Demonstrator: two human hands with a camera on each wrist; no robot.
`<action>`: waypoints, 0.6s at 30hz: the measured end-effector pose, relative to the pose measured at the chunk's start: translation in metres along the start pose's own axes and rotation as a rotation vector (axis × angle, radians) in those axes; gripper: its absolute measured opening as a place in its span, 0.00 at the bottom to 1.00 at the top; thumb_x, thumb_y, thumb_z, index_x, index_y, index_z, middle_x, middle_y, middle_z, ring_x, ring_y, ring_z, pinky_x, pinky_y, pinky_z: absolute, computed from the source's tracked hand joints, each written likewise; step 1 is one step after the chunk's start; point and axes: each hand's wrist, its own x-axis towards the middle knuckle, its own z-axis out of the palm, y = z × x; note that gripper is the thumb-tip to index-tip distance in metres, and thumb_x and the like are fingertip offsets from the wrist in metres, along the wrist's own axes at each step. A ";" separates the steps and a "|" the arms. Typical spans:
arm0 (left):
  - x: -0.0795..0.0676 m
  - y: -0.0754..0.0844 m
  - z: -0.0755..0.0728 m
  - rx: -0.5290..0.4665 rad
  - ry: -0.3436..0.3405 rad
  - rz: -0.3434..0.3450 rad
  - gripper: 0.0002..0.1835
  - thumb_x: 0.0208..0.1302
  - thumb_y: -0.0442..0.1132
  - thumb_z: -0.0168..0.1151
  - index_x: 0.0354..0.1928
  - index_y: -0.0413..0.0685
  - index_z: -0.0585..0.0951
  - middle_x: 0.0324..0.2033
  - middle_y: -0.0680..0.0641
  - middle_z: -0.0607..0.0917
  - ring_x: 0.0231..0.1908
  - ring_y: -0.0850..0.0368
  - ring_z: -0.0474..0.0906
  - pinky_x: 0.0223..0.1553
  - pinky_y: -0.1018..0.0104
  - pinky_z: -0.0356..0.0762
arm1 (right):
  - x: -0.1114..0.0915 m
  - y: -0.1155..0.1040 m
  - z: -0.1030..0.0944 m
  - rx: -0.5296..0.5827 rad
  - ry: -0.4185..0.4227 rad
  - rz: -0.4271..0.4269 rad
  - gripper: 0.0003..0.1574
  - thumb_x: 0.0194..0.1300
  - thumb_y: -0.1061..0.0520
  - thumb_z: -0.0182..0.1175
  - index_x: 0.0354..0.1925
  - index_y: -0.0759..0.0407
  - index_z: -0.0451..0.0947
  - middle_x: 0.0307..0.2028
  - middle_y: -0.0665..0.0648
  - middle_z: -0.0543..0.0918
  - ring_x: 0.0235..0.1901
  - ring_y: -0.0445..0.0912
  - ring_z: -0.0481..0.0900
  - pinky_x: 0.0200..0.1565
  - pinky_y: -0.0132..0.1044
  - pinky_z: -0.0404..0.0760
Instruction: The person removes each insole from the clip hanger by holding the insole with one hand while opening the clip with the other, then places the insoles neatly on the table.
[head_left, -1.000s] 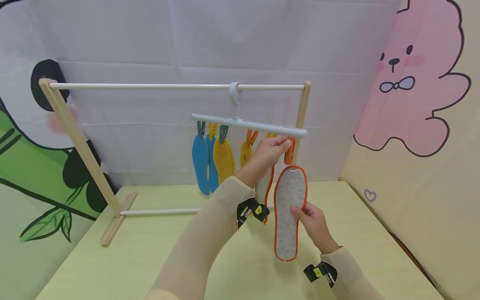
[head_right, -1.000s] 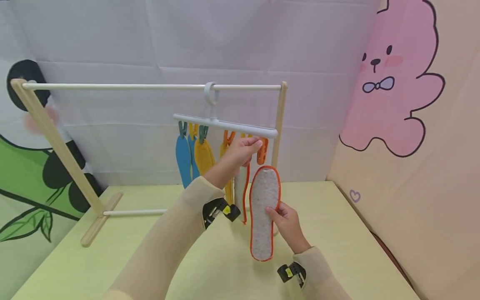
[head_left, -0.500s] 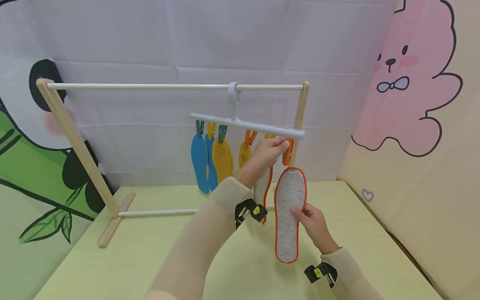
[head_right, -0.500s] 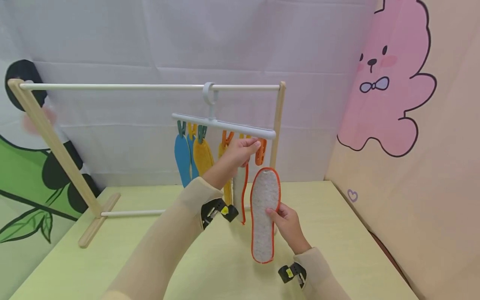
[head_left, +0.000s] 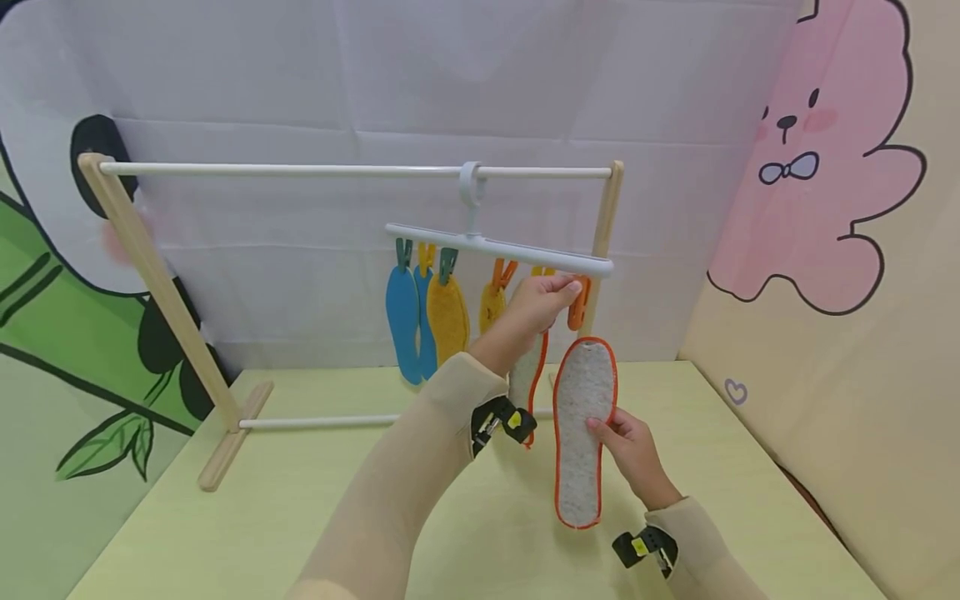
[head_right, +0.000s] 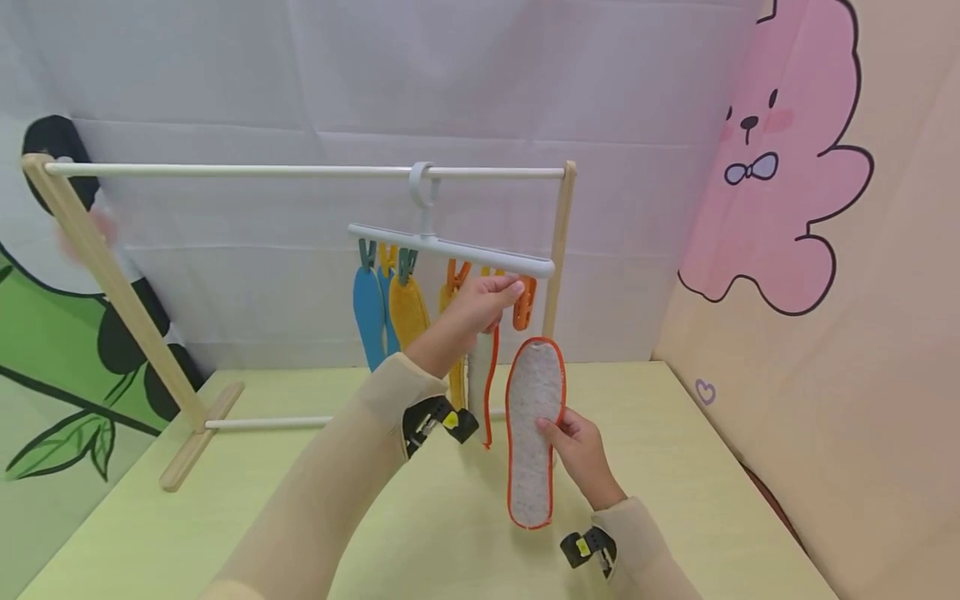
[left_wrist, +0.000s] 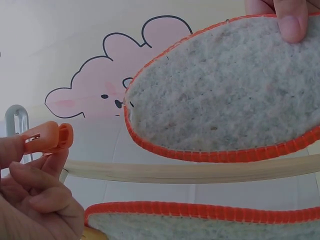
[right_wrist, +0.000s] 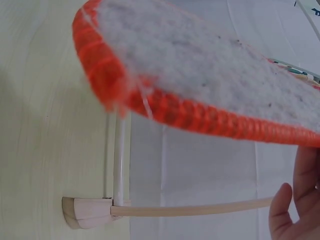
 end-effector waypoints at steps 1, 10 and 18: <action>-0.001 0.000 0.000 0.000 0.000 0.001 0.17 0.71 0.38 0.54 0.59 0.42 0.78 0.13 0.55 0.60 0.11 0.65 0.50 0.14 0.74 0.50 | 0.000 0.000 0.000 0.000 0.001 0.002 0.14 0.65 0.70 0.56 0.45 0.82 0.73 0.29 0.48 0.81 0.30 0.36 0.78 0.35 0.29 0.78; -0.001 0.002 0.000 -0.016 0.000 0.009 0.17 0.71 0.38 0.54 0.58 0.40 0.78 0.11 0.56 0.58 0.11 0.65 0.50 0.15 0.74 0.49 | -0.001 0.000 -0.001 -0.001 0.009 0.019 0.14 0.65 0.69 0.56 0.46 0.82 0.73 0.32 0.54 0.82 0.30 0.36 0.79 0.35 0.29 0.78; -0.001 0.004 0.001 -0.018 -0.012 0.003 0.18 0.72 0.38 0.53 0.60 0.40 0.77 0.12 0.55 0.60 0.11 0.64 0.51 0.16 0.74 0.51 | -0.001 0.001 -0.003 -0.001 0.015 0.045 0.15 0.66 0.68 0.56 0.47 0.82 0.73 0.34 0.58 0.82 0.31 0.37 0.79 0.36 0.29 0.78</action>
